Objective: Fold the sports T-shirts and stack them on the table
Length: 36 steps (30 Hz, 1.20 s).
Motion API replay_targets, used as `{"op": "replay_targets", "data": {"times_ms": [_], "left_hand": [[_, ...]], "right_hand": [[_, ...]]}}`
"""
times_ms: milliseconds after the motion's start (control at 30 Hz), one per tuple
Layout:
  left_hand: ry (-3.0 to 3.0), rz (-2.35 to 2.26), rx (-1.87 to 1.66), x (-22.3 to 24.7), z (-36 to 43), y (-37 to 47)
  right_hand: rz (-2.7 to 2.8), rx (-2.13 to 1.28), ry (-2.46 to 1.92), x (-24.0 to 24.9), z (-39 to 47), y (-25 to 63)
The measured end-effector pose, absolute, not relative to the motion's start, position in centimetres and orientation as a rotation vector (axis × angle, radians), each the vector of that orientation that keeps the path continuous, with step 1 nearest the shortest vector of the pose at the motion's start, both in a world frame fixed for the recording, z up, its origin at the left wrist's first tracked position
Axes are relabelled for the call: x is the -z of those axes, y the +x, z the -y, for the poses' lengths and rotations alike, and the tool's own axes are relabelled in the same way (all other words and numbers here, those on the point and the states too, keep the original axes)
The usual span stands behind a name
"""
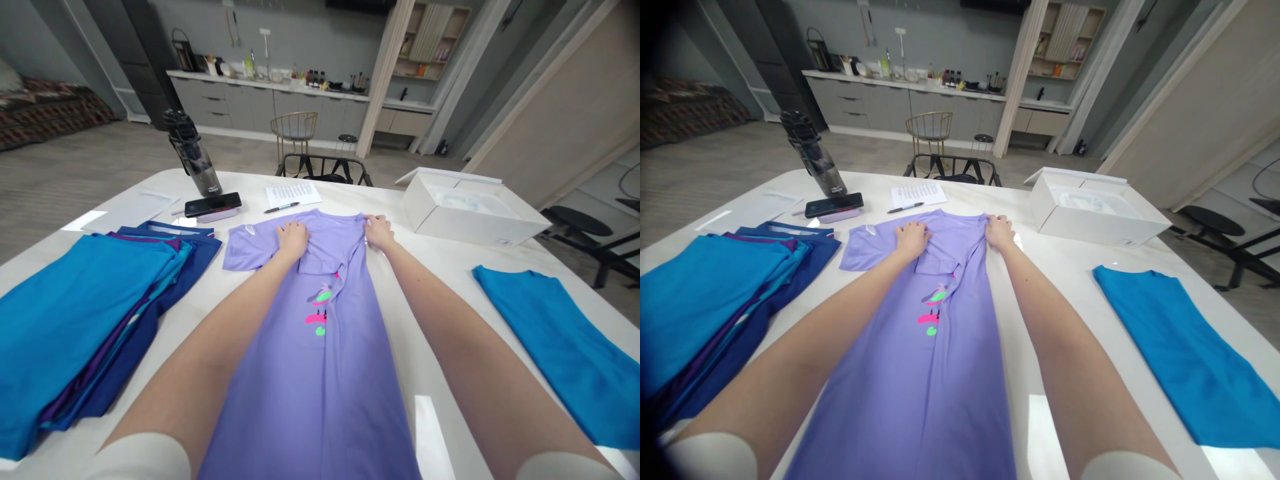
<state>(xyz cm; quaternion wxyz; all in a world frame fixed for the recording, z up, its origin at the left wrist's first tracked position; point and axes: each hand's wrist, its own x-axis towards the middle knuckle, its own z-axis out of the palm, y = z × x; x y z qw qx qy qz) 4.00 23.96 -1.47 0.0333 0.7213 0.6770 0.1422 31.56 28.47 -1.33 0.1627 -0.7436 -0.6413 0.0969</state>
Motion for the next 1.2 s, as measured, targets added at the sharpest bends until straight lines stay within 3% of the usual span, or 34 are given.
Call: {"op": "replay_targets", "data": {"times_ms": [167,333,533,667,833,967,1200], "left_hand": [[2.107,-2.068,-0.591,1.0,-24.1,3.6],[2.042,-2.038,-0.754,-0.7,-24.2,2.4],[1.939,-2.198,-0.651,0.2,-24.4,0.0],[2.230,-2.134,-0.729,0.6,-22.9,0.9],[2.492,-1.740,-0.457,1.6,-20.6,4.3],[2.420,-1.713,-0.267,2.9,-20.2,5.4],[2.339,-1.798,-0.257,2.7,-21.1,1.5]], "right_hand": [[2.045,-0.194,-1.947,1.6,-29.9,32.5],[1.895,-0.039,-1.855,1.1,-30.9,30.8],[1.941,-0.018,-1.940,1.0,-29.8,27.0],[1.964,0.129,-1.945,1.2,-27.4,24.8],[2.110,-0.071,-2.024,2.9,-25.6,23.7],[2.136,-0.193,-2.117,3.7,-25.8,24.9],[2.103,-0.196,-2.272,2.6,-26.5,26.5]]}}
